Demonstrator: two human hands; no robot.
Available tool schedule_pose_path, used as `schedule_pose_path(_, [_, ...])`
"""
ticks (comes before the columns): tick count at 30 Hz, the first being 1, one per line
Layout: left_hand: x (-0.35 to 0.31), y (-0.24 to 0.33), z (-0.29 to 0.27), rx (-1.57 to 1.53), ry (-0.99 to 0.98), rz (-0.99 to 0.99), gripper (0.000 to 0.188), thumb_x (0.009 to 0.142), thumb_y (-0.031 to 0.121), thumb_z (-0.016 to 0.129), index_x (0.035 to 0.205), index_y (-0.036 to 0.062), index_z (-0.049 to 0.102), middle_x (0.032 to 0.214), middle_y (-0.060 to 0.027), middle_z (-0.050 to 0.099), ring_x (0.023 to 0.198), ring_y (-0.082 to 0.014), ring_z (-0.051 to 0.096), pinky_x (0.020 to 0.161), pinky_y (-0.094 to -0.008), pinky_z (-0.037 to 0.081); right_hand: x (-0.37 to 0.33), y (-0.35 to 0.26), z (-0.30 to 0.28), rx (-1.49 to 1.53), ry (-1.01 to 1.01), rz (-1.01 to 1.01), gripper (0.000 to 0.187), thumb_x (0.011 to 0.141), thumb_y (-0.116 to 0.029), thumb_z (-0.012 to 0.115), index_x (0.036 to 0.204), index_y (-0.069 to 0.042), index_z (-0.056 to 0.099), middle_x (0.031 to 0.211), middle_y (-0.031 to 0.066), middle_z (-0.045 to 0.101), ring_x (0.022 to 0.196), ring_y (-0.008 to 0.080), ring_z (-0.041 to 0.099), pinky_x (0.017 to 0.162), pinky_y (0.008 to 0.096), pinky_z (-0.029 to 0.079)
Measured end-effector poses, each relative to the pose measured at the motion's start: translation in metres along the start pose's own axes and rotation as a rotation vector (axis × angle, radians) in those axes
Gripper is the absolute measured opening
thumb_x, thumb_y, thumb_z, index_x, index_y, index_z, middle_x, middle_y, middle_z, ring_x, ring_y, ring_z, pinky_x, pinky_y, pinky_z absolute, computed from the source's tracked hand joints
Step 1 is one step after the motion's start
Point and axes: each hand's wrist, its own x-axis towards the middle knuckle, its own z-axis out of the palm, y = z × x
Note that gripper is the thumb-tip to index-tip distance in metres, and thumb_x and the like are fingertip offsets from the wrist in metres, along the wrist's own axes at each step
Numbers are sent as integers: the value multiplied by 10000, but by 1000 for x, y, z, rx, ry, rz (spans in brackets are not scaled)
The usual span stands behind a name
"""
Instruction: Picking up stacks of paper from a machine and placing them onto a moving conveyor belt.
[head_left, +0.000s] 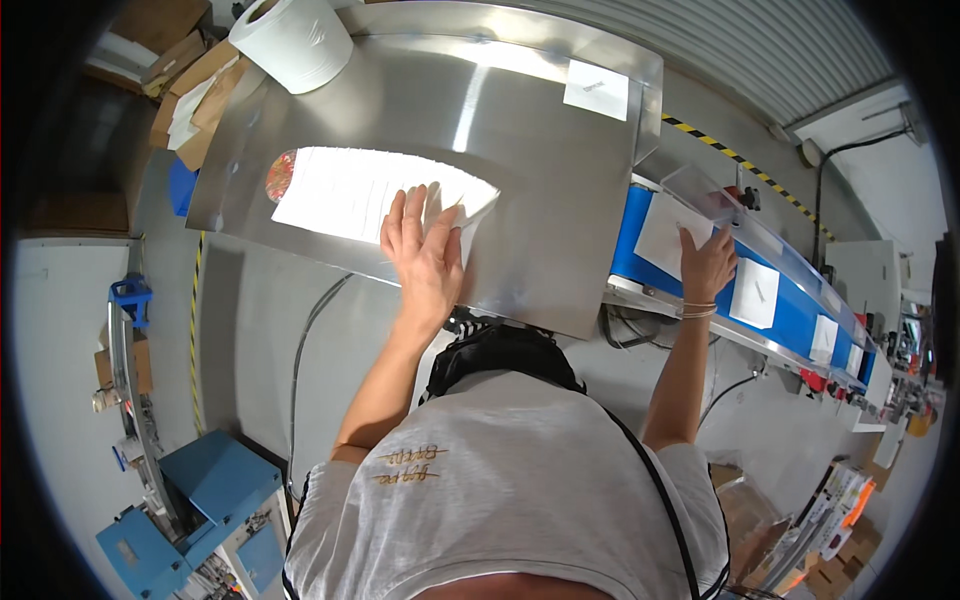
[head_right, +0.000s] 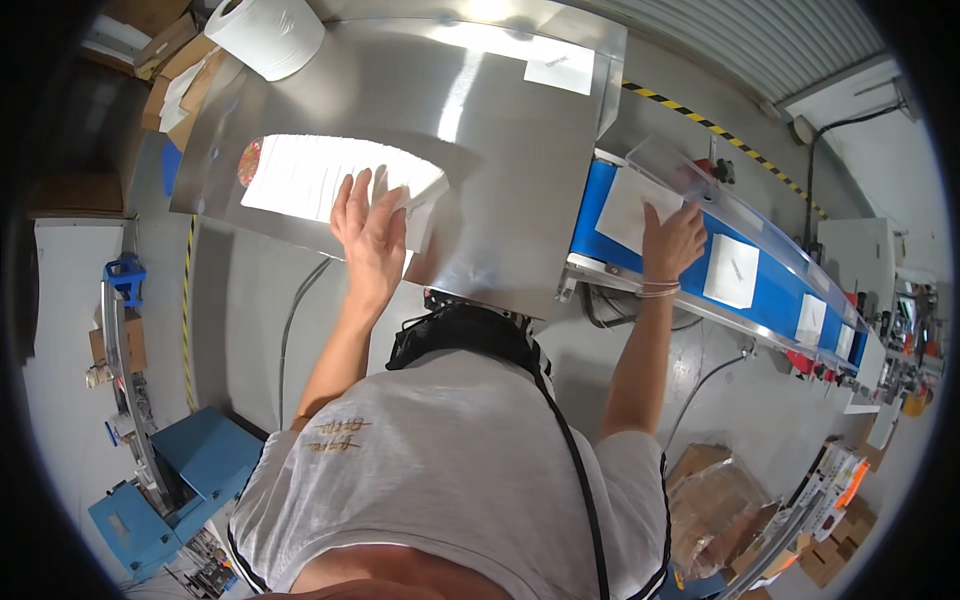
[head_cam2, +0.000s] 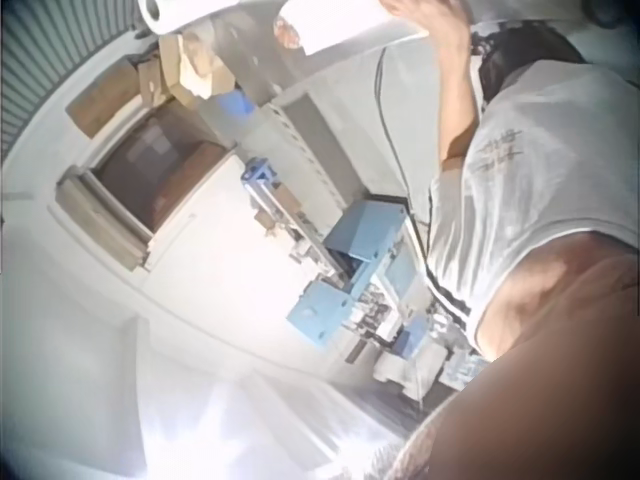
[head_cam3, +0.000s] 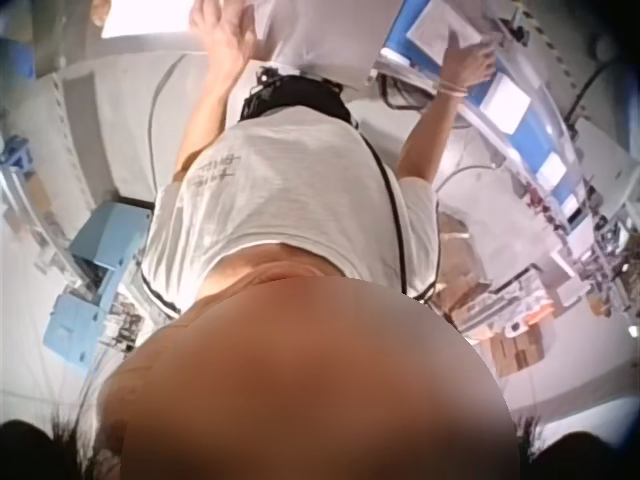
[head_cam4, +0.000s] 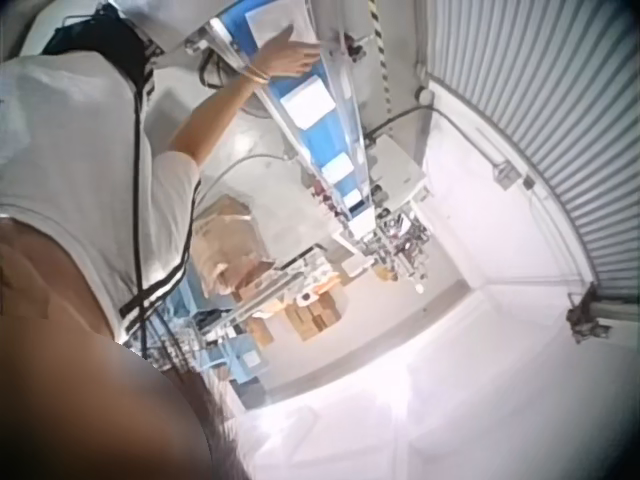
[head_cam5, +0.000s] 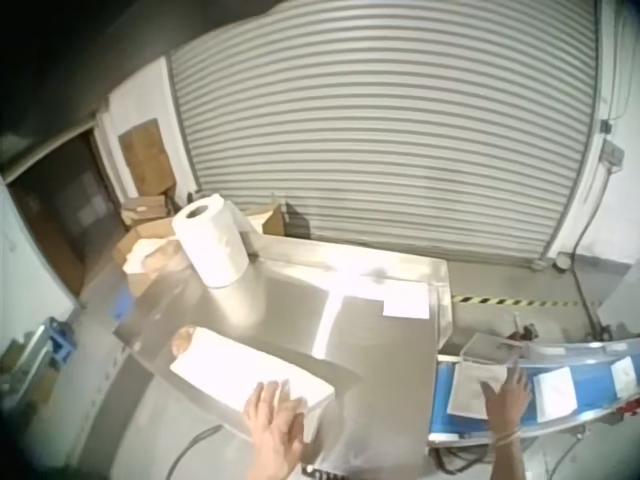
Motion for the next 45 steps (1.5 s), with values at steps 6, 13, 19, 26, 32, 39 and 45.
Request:
schedule_pose_path(6, [-2, 1, -4, -45, -77, 17, 258, 731, 6, 636, 960, 117, 679, 1379, -138, 402, 1327, -393, 258, 1052, -551, 165, -29, -131, -48, 1012, -642, -774, 585, 707, -218, 757, 1233, -147, 512, 1270, 127, 496, 1177, 310, 458, 977, 382, 384])
schedule_pose_path(13, [5, -6, -13, 62, -81, -10, 454, 800, 163, 679, 1224, 69, 548, 1422, -205, 332, 1326, -410, 257, 1054, -499, 242, -39, -164, -37, 1195, -1072, -665, 390, 808, -288, 700, 1021, -7, 532, 897, 56, 535, 801, 154, 490, 752, 286, 428])
schedule_pose_path(19, [6, -13, -14, 75, -118, -1, 346, 830, 50, 608, 1174, 69, 589, 1355, -175, 413, 1283, -371, 328, 1035, -474, 273, -22, -70, 0, 1207, -863, -20, 464, 825, -333, 674, 1105, 20, 563, 954, 88, 632, 839, 151, 583, 750, 295, 478])
schedule_pose_path(26, [2, -12, -8, 73, -29, 30, 306, 785, 0, 616, 1083, 69, 639, 1318, -168, 455, 1250, -378, 366, 1019, -481, 292, 16, 44, 48, 282, -69, 14, 522, 767, -427, 673, 1084, -29, 558, 956, 176, 628, 834, 376, 595, 727, 442, 467])
schedule_pose_path(32, [1, -18, -4, 33, -35, 19, 257, 725, -2, 630, 946, 117, 686, 1365, -131, 424, 1328, -375, 267, 1067, -534, 145, -11, -96, -24, 1130, -644, -509, 523, 711, -203, 765, 1171, -84, 547, 1082, 96, 601, 1015, 203, 557, 831, 326, 470])
schedule_pose_path(39, [8, -18, -15, 20, -116, -8, 467, 814, 327, 638, 1204, 79, 570, 1444, -210, 270, 1352, -427, 161, 1059, -554, 126, -45, -197, 5, 1133, -429, -1155, 442, 777, -196, 714, 1145, -40, 526, 1184, 96, 533, 1050, 180, 523, 874, 281, 435])
schedule_pose_path(45, [6, -34, -12, 54, -44, -10, 347, 789, 60, 641, 1135, 57, 611, 1346, -194, 417, 1270, -403, 335, 1039, -528, 217, -29, -91, 18, 1162, -817, -88, 286, 851, -274, 661, 917, -11, 572, 803, 23, 603, 723, 83, 525, 638, 256, 444])
